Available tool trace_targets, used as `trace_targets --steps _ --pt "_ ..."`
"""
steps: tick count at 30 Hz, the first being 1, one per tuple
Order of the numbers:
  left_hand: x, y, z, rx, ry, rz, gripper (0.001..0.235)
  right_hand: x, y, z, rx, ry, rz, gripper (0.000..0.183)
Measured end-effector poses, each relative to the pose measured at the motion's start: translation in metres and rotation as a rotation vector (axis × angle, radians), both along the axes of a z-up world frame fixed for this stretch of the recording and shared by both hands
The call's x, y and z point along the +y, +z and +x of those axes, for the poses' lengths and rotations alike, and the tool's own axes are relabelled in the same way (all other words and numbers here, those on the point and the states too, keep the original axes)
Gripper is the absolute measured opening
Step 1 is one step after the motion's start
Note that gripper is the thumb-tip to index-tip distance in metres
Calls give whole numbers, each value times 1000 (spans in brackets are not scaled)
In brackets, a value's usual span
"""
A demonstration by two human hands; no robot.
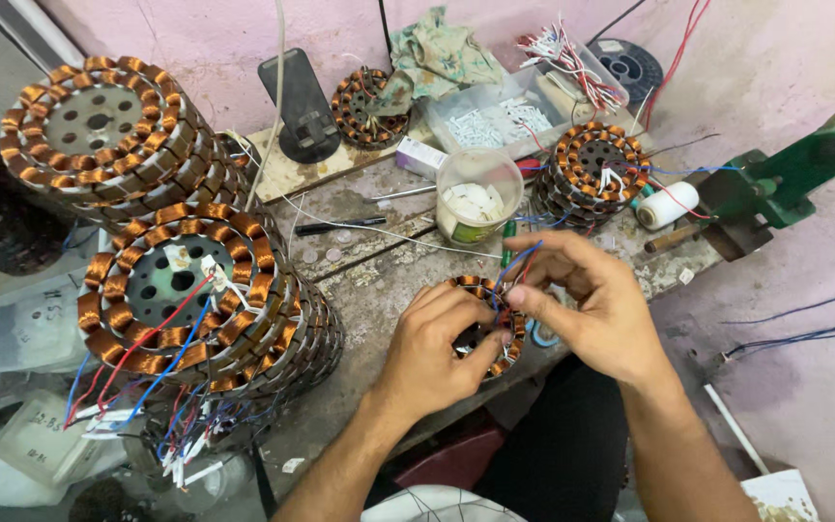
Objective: The person organizes and threads wires through the slots of copper-wound electric motor stators on a workshop table.
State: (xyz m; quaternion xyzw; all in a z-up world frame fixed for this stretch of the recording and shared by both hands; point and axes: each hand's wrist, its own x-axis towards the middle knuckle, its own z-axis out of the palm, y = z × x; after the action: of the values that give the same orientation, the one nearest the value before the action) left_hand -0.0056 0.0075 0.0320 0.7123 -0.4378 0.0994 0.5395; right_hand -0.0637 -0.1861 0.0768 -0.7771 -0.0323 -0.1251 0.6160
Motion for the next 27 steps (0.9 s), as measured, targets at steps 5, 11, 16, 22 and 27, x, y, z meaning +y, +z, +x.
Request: trace_targets --steps 5,11,16,22,27 --pt "-2 2 -4 -2 20 22 18 -10 12 -4 -6 -82 -33 27" --pt "-1 3 -4 -10 43 20 19 -11 28 -5 -159 -61 -288 20" --pt "-2 -2 -11 -41 136 -21 19 -11 59 3 -457 -28 -890 25" --pt "-7 -16 -23 -40 258 -80 21 -2 82 10 -594 114 -1121 29" --pt "-7 -26 -35 -27 303 -58 21 -2 79 15 -688 147 -1049 23"
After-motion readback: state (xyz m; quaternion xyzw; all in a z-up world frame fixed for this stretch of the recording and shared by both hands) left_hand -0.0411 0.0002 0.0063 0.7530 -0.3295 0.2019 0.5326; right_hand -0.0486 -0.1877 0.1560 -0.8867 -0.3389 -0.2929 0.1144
